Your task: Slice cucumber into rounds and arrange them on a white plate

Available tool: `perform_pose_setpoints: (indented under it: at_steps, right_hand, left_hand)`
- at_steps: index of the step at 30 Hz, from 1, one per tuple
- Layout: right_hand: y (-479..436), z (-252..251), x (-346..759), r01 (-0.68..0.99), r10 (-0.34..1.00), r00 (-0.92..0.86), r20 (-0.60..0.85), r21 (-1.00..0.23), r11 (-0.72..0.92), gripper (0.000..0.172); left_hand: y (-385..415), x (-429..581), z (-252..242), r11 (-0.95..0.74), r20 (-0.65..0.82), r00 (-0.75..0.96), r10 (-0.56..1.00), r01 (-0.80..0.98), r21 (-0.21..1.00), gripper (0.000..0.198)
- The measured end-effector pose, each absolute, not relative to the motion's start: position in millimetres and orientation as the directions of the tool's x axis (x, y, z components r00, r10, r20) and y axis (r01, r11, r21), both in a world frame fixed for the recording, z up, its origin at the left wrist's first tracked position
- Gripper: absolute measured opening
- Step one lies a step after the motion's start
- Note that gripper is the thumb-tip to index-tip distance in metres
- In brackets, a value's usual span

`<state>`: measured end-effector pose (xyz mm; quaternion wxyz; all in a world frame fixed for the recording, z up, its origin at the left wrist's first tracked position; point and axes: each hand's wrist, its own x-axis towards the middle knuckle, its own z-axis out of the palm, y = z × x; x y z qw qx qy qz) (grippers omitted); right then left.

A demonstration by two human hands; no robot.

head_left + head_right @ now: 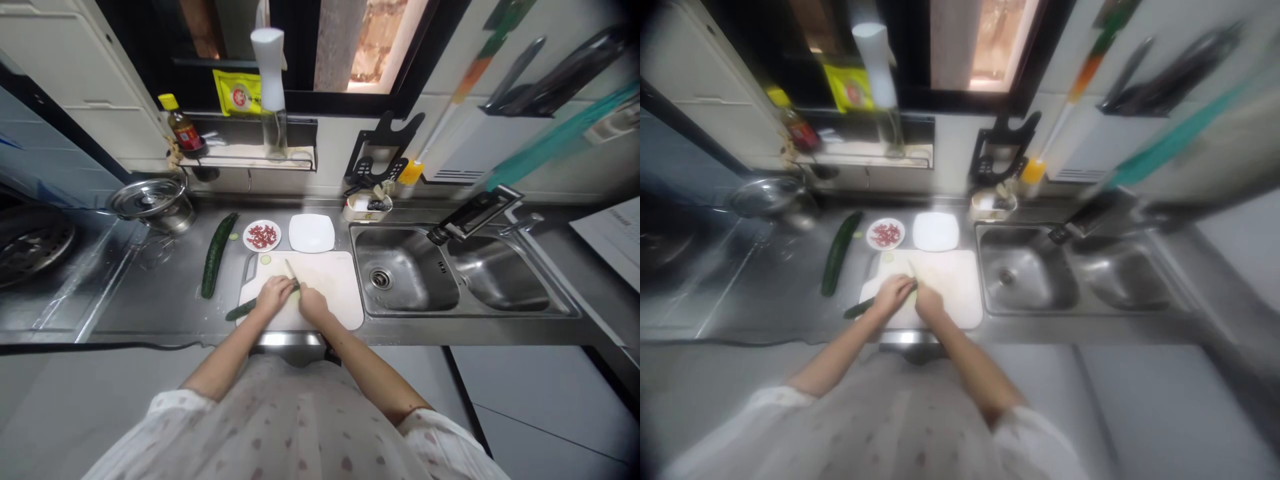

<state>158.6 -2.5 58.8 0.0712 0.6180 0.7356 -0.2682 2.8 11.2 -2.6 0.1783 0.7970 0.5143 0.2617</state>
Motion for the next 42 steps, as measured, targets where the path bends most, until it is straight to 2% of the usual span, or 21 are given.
perform_pose_setpoints:
  at_steps: [14, 29, 37, 42]
  right_hand:
    - [-21.2, 49.7, 168.8, 0.959, 0.871, -0.223, -0.438, -0.258, 0.116, 0.036]
    - [-6.0, 63.5, 158.4, 0.951, 0.866, -0.234, -0.441, -0.291, 0.108, 0.037]
    - [-23.4, 60.0, 167.5, 0.967, 0.858, -0.210, -0.468, -0.229, 0.111, 0.036]
    - [-22.9, 60.0, 167.5, 0.964, 0.858, -0.213, -0.468, -0.242, 0.107, 0.035]
  left_hand:
    - [10.2, 4.2, 0.0, -0.385, 0.222, 0.315, 0.923, 0.725, 0.570, 0.022]
    - [9.3, 4.7, 0.5, -0.395, 0.232, 0.320, 0.919, 0.720, 0.571, 0.021]
    - [10.7, 5.0, -2.0, -0.387, 0.232, 0.311, 0.922, 0.704, 0.596, 0.021]
    - [9.9, 5.7, -0.9, -0.378, 0.226, 0.303, 0.926, 0.709, 0.595, 0.022]
